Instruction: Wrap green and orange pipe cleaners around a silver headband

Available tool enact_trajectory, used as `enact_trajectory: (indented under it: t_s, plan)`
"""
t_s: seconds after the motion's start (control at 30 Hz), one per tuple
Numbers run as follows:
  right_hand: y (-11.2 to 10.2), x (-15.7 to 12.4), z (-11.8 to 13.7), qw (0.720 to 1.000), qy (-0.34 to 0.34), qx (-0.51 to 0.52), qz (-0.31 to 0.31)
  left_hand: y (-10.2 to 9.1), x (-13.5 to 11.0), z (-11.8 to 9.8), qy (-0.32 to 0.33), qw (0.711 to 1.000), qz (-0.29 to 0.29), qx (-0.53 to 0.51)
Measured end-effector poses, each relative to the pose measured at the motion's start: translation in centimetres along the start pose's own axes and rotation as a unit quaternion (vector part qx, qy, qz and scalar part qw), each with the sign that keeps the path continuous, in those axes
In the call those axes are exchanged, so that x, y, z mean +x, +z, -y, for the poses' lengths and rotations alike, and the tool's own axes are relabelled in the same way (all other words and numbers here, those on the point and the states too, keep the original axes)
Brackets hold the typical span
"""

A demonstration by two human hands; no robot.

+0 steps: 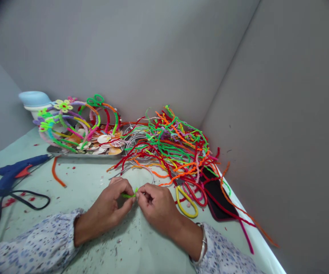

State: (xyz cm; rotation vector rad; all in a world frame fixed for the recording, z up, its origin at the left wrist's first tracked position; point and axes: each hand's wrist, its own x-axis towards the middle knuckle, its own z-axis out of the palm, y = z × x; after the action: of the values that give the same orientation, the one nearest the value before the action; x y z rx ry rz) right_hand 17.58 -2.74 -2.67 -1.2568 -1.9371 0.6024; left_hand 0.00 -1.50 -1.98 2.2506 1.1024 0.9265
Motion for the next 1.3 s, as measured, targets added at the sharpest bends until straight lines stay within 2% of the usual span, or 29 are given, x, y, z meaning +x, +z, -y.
enact_trajectory:
  t_s: [0.13, 0.27, 0.4, 0.53, 0.8, 1.03, 1.17, 1.3]
  plan:
    - [0.0, 0.0, -0.2, 1.000, -0.003, 0.011, 0.003, -0.1, 0.1, -0.1, -0.017, 1.000, 0.005, -0.001]
    - [0.1, -0.1, -0.6, 0.999, -0.019, 0.031, -0.028, -0.2, 0.2, -0.2, -0.032, 0.999, -0.009, -0.010]
    - [0.0, -0.3, -0.8, 0.992, -0.099, 0.018, -0.082, -0.3, 0.1, -0.2, -0.048, 0.999, -0.007, -0.015]
    - [-0.1, -0.3, -0.7, 0.986, -0.157, 0.006, -0.064, -0.4, 0.1, -0.2, -0.055, 0.998, -0.008, -0.020]
    - [0.0, -0.1, -1.5, 0.985, -0.164, -0.018, -0.046, -0.4, 0.0, -0.2, -0.053, 0.998, -0.009, -0.025]
    - [0.0, -0.1, -1.9, 0.981, -0.179, -0.042, -0.068, -0.7, -0.3, -0.6, -0.011, 0.998, -0.004, -0.060]
    - [0.0, -0.1, -1.9, 0.978, -0.188, -0.022, -0.090, -0.7, -0.4, -0.5, -0.016, 0.998, -0.007, -0.063]
    - [0.0, -0.2, -1.8, 0.974, -0.205, -0.030, -0.085, -0.6, -0.3, -0.5, -0.026, 0.998, -0.008, -0.059]
